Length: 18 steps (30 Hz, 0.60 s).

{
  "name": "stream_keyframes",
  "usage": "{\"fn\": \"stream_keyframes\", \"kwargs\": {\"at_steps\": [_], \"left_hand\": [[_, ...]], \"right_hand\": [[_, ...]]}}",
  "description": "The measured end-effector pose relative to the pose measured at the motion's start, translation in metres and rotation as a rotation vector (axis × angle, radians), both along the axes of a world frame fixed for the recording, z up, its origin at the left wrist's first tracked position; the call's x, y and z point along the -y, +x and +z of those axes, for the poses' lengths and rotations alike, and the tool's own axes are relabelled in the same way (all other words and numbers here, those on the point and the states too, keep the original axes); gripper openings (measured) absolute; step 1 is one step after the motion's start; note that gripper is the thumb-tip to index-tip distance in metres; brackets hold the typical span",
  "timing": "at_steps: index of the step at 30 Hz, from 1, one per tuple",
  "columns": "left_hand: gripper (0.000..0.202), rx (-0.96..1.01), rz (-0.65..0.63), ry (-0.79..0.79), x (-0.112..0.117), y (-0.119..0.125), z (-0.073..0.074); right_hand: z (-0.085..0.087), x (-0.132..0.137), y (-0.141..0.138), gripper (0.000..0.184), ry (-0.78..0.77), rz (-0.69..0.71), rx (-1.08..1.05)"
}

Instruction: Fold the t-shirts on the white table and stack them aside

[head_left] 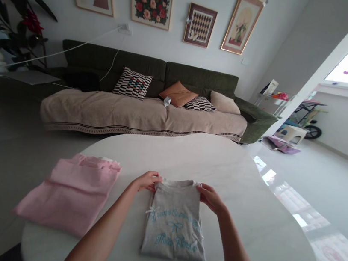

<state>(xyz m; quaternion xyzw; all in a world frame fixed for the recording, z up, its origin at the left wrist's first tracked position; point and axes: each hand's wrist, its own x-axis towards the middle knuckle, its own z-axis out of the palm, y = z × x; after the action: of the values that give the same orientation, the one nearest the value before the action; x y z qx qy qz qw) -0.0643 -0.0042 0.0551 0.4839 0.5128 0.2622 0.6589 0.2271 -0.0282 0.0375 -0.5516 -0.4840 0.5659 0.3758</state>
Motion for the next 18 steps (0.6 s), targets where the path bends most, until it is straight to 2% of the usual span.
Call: {"fn": "stream_keyframes", "kwargs": {"at_steps": [3,7,10,12,14,16,18], "left_hand": [[0.034,-0.018,0.066,0.039,-0.002,0.006,-0.006],[0.035,-0.139,0.274,0.139,0.0,0.021,-0.021],[0.04,-0.24,0.432,0.236,0.01,0.028,-0.026],[0.041,-0.31,0.492,0.362,0.025,0.031,-0.027],[0.039,-0.423,0.426,0.606,0.047,0.034,-0.031],[0.043,-0.579,0.225,0.843,0.072,0.04,-0.039],[0.05,-0.732,0.03,0.91,0.093,0.046,-0.048]], "right_hand": [[-0.009,-0.006,-0.007,0.036,0.03,-0.102,0.096],[-0.02,-0.013,-0.019,0.039,0.084,-0.283,0.336],[-0.016,-0.002,-0.024,0.049,0.17,-0.37,0.474],[-0.014,0.018,-0.029,0.049,0.272,-0.354,0.555],[-0.017,0.044,-0.038,0.047,0.403,-0.232,0.711],[-0.028,0.07,-0.051,0.05,0.462,-0.077,0.923],[-0.039,0.09,-0.063,0.057,0.413,0.008,1.094]]}}
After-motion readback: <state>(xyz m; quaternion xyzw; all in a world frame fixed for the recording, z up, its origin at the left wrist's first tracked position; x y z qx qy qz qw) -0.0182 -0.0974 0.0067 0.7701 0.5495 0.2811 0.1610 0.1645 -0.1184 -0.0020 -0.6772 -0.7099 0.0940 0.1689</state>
